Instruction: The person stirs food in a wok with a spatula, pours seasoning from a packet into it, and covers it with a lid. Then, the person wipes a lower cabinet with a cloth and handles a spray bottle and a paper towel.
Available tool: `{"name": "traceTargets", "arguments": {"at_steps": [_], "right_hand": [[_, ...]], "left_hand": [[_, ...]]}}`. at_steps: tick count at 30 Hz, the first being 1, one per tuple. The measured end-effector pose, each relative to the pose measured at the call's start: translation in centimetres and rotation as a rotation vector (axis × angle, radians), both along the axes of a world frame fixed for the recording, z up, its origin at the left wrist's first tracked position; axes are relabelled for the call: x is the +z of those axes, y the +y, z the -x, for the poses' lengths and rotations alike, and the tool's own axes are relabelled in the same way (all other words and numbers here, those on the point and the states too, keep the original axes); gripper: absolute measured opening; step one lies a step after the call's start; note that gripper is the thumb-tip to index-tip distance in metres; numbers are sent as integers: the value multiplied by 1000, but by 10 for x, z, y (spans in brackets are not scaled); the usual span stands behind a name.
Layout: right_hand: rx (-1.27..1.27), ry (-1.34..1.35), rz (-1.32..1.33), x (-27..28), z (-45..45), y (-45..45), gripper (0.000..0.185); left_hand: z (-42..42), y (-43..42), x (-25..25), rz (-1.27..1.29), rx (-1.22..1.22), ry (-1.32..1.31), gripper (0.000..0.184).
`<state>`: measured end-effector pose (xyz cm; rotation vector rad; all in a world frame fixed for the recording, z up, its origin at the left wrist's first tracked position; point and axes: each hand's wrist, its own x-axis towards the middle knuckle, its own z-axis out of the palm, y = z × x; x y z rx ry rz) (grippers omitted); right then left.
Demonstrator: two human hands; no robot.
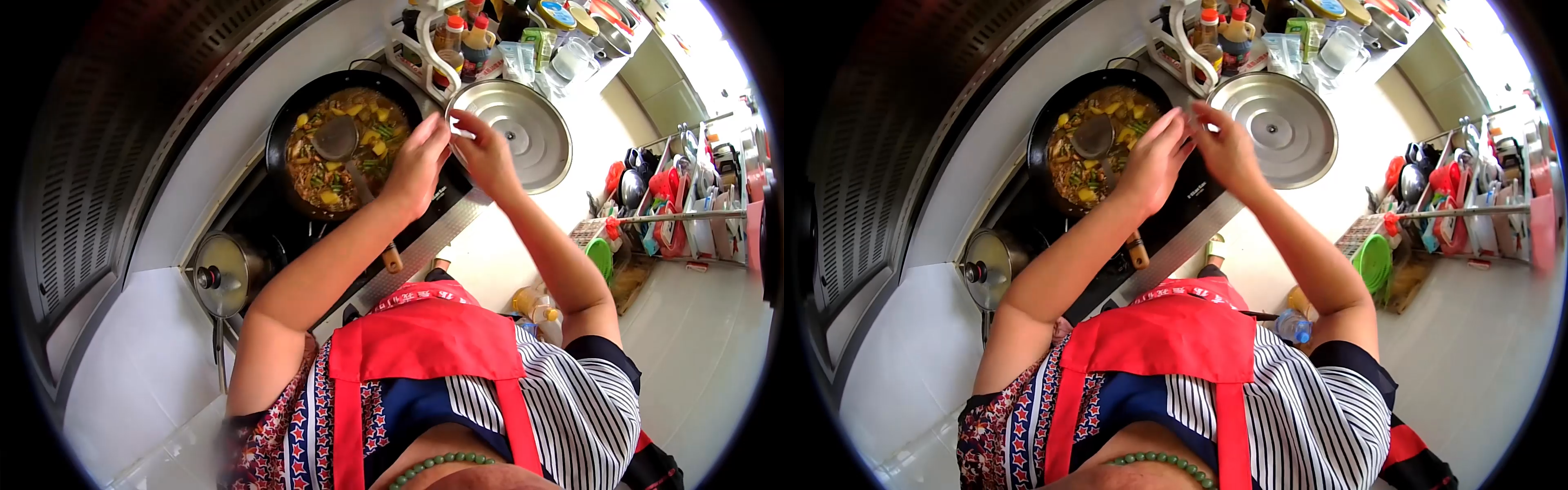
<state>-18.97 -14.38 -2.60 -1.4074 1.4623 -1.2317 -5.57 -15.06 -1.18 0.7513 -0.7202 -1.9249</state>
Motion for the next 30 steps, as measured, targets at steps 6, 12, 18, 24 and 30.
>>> {"name": "traceTargets", "arguments": {"at_steps": [6,12,18,24,30], "right_hand": [[-146,10,32,-49,133,-97,31],[-344,210,-103,-114,249,-175,34],[-384,547,-147,-153,309,-225,33],[-333,294,-437,-200,335,-268,39],[-265,-43,-497,-195,319,-271,34]], "left_hand": [[124,-91,-35,-203,-106,29,74],[208,-160,-73,-251,-160,44,89],[248,-211,-104,-242,-134,32,92],[264,-237,-123,-214,-128,-13,93],[263,-227,-123,-255,-124,14,90]]}}
